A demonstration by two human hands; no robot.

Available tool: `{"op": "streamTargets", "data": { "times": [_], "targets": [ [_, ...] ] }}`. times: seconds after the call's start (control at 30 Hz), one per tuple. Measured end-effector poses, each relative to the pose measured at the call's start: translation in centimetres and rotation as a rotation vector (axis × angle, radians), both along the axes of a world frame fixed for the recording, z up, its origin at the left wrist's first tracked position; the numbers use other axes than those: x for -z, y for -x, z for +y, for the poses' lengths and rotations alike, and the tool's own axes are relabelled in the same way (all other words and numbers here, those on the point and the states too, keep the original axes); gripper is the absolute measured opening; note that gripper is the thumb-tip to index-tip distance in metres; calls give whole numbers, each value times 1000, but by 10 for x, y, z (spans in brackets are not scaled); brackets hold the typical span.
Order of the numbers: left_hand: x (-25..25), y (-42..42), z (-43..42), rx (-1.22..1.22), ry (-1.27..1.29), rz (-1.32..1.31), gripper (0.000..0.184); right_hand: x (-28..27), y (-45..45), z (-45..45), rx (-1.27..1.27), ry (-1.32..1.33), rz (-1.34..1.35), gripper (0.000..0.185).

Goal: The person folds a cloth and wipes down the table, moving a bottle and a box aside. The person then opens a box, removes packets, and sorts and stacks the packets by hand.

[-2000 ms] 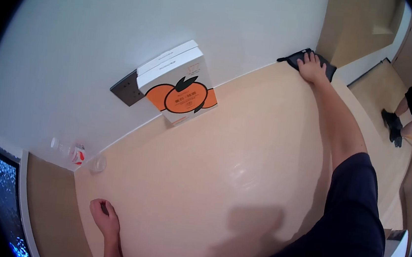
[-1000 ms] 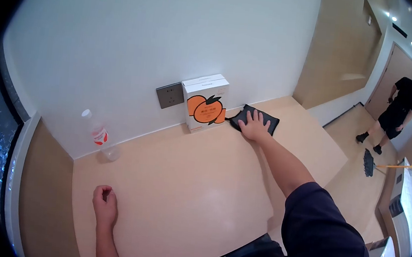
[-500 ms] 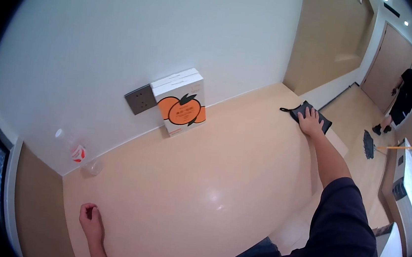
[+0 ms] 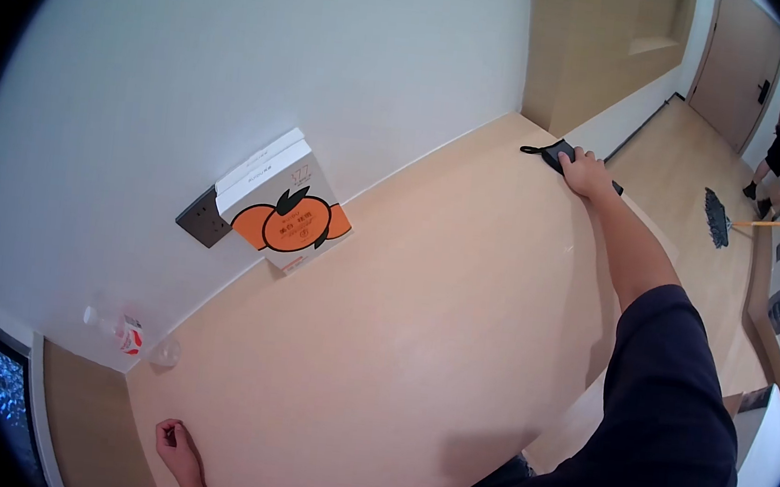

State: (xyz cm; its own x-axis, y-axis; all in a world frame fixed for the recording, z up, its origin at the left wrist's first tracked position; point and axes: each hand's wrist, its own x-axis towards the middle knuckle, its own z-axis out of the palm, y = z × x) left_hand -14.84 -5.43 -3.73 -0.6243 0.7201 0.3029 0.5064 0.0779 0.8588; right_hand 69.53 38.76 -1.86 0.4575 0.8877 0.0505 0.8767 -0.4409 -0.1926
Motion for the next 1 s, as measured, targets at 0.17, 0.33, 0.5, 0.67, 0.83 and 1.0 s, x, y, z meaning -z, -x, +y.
{"op": "streamTargets", "data": {
  "times": [0.17, 0.33, 0.5, 0.67, 0.83, 1.0],
  "targets": [
    [-13, -7, -6, -8, 10, -62, 7, -2, 4, -15, -14, -32, 4, 71],
    [4, 17, -10, -14, -91, -43, 7, 2, -1, -34, 24, -33, -17, 74],
    [1, 12, -13, -16, -44, -26, 7, -11, -20, -101, 35, -8, -2, 74],
    [4, 18, -17, 93, -116, -220, 6, -15, -40, -178, 39, 35, -75, 71],
    [-1, 11, -18, 85, -77, -223, 9, 19, -75, -225, -125, -26, -176, 74],
    [-48, -57, -15, -9, -41, -266, 8, 20, -34, -261, -204, 47, -110, 71]
  ]
}}
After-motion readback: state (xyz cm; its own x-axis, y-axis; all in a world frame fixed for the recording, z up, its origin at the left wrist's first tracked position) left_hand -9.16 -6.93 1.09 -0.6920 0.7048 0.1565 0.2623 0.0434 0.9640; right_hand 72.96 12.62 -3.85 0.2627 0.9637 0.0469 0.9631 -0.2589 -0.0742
